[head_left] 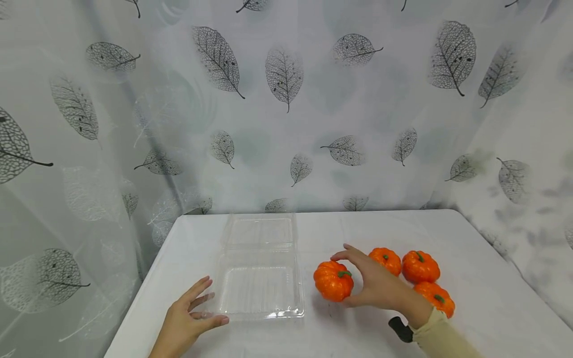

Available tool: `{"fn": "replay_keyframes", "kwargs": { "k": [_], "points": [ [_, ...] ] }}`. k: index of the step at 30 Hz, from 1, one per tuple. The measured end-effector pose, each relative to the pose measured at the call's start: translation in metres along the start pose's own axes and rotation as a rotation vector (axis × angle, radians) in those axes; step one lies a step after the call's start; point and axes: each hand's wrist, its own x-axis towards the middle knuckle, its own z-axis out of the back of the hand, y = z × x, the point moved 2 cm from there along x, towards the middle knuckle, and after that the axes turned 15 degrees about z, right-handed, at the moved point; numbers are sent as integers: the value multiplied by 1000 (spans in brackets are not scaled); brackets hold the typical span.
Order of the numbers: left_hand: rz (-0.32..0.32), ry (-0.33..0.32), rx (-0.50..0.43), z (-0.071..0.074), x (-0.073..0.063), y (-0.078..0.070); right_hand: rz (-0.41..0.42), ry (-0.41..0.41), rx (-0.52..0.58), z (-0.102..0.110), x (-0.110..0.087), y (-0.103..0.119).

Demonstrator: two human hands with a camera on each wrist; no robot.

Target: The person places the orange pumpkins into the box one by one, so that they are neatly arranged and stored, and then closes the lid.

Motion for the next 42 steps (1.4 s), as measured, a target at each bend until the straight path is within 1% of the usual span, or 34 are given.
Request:
{"fn": "replay_keyframes", "kwargs": {
  "k": [2,5,9,11,14,18,25,31,34,38,42],
  "points": [
    [2,-3,-1,0,1,0,9,7,33,-3,5,6],
    [11,-4,-9,-1,1,0,46,18,86,-7,12,13],
    [29,-6,-18,-1,1,0,101,40,193,-14,23,20],
    [40,-8,-20,-1,1,0,116,52,247,-19,27,23],
    [60,-12,-23,-2,1,-1,125,62,311,-26,34,27],
    [84,-12,-20,-3,0,-3,126,38,386,-36,45,31],
    [121,-16,-19,-3,0,-4,86,-61,499,-56,67,32],
    [145,-14,-24,-5,-1,-2,-14,-153,575,-69,82,34],
    [156,-17,-40,-5,-1,-1,-50,-183,624,-72,88,38],
    [171,-26,-30,-6,0,0,-71,-211,686,-75,96,44],
    [176,-31,-19,-6,1,1,-108,-229,713,-83,103,47]
  ]
}}
